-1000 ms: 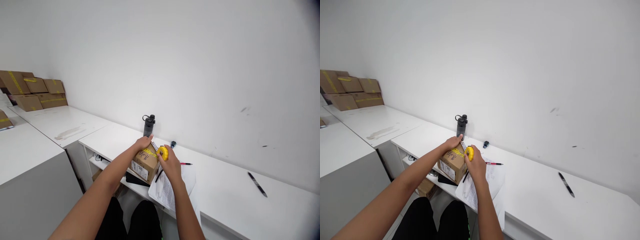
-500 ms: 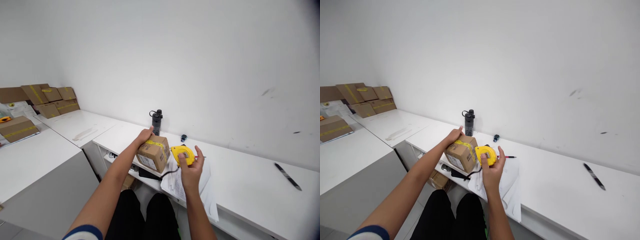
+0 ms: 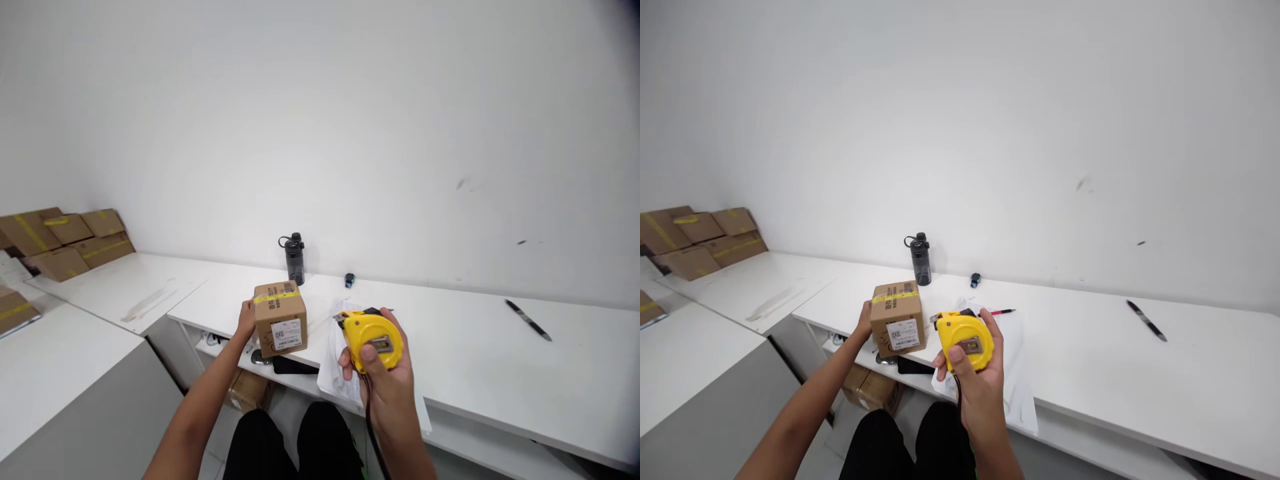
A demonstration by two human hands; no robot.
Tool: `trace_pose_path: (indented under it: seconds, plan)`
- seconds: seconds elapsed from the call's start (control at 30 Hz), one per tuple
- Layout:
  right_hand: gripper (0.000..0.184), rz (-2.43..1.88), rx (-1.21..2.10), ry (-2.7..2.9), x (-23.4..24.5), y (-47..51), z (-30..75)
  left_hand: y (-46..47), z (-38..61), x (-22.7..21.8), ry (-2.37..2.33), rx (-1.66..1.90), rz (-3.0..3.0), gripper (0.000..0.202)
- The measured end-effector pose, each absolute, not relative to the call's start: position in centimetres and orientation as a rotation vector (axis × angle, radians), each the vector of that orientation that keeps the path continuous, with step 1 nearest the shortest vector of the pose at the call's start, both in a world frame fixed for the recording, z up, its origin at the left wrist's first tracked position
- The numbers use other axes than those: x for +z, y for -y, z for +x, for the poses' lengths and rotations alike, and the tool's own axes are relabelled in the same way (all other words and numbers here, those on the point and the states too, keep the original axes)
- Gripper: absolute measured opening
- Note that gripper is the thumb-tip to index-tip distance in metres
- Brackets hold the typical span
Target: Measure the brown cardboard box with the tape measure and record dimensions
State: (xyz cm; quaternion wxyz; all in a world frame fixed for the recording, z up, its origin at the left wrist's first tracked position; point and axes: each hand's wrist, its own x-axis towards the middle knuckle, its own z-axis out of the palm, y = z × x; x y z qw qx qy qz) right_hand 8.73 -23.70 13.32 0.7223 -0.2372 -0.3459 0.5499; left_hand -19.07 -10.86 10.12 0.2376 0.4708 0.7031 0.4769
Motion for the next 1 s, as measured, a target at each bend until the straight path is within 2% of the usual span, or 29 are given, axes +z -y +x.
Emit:
trace_pose_path:
  seconds: [0.13,0.23,0.37,0.47,0.63,0.73,0.87,1.0]
  plan:
    - [0.069,-0.659,1.066,0.867,12.1,23.1,8.7,11.7,-18.5,12.8,-2.028,1.501,1.297,0.029]
    - [0.062,-0.794,0.968,1.016,11.9,22.3,8.8,15.3,-16.0,16.1,-1.904,1.608,1.59,0.033]
    - [0.048,-0.638,0.777,1.32,11.7,21.5,8.3,20.9,-11.8,18.6,-1.51,1.13,1.842,0.038]
    - [0.04,-0.522,0.752,1.531,11.5,20.7,8.1,22.7,-10.4,18.3,-1.334,0.919,1.788,0.034]
    - [0.038,-0.653,0.924,1.846,12.5,17.6,8.9,21.4,-12.8,17.3,-1.549,0.93,1.761,0.038]
    - [0.037,-0.794,1.028,1.965,13.4,14.4,9.5,19.5,-16.2,17.1,-1.659,1.012,1.71,0.042]
    - [0.033,-0.93,0.909,1.977,14.0,9.5,10.5,17.0,-21.0,15.8,-1.75,1.235,1.456,0.045]
    - [0.046,-0.93,0.827,1.91,14.6,5.9,10.8,15.3,-22.9,13.1,-1.77,1.236,1.229,0.053]
